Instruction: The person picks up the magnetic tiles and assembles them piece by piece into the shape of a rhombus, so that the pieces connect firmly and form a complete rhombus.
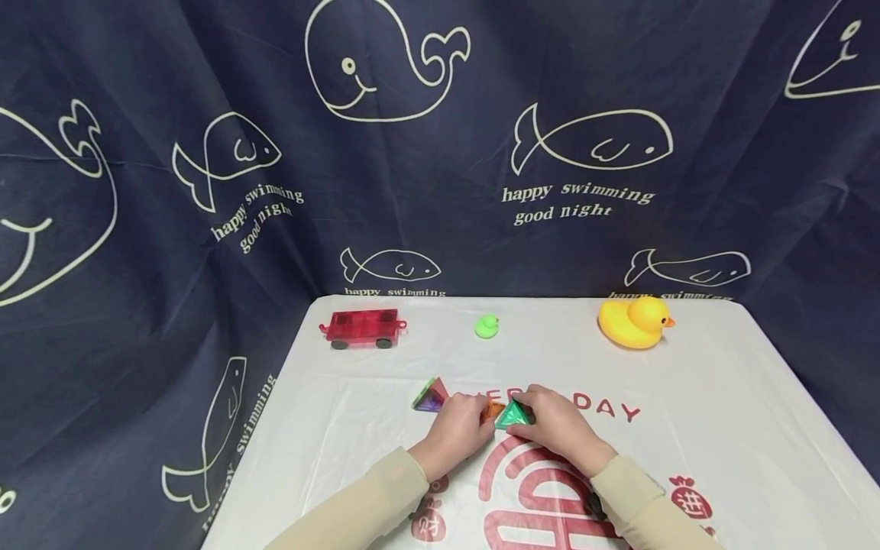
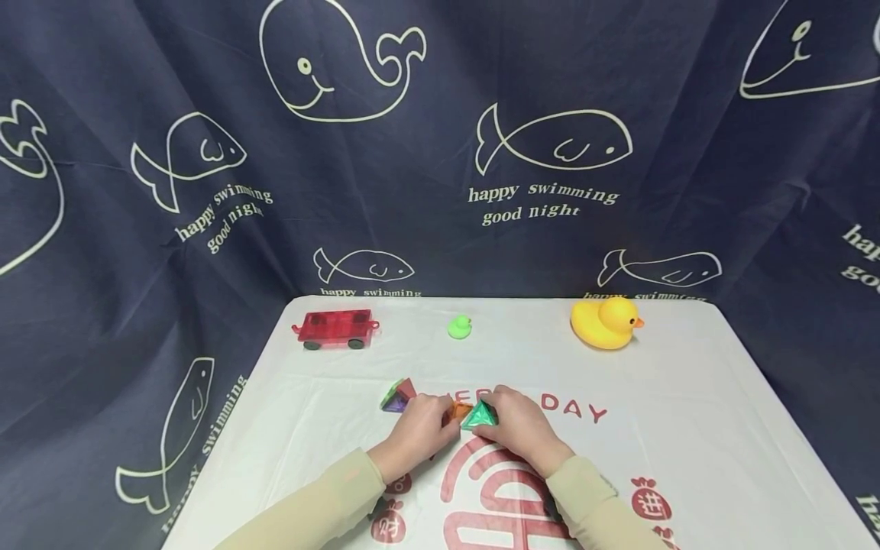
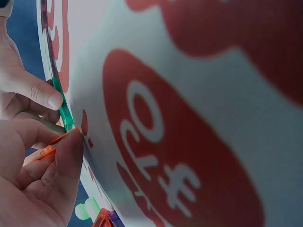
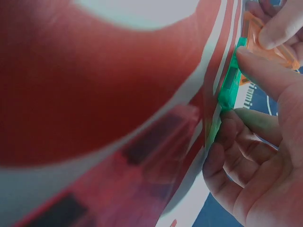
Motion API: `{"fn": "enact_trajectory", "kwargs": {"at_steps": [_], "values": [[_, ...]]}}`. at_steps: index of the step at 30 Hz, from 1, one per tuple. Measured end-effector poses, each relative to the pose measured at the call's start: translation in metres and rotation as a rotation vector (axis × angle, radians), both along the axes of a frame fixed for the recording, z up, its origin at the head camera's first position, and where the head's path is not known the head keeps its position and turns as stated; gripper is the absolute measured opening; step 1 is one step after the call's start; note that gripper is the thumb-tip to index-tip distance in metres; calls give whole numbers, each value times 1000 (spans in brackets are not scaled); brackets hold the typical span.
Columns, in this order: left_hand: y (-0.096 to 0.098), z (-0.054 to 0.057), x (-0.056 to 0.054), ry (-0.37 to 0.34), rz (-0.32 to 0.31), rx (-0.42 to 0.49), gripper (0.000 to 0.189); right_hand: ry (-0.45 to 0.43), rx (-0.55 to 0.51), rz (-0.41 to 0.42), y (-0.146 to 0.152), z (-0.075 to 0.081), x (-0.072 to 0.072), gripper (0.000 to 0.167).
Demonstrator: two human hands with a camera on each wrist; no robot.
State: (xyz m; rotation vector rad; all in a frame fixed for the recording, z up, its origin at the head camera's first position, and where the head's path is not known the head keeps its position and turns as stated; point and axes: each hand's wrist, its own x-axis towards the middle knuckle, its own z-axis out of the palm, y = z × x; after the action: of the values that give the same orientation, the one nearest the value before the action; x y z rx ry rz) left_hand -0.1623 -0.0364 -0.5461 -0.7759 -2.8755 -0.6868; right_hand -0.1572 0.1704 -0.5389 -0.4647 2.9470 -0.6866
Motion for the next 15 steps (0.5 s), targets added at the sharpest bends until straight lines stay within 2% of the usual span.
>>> {"fn": "enact_trajectory", "kwargs": {"at_steps": [9, 15], "values": [[3, 0, -1, 17, -11, -10, 10, 23, -9, 2, -6, -1, 1, 62], [4, -1, -5, 46, -10, -25, 13, 34, -35, 12, -12, -2, 1, 57]]}}
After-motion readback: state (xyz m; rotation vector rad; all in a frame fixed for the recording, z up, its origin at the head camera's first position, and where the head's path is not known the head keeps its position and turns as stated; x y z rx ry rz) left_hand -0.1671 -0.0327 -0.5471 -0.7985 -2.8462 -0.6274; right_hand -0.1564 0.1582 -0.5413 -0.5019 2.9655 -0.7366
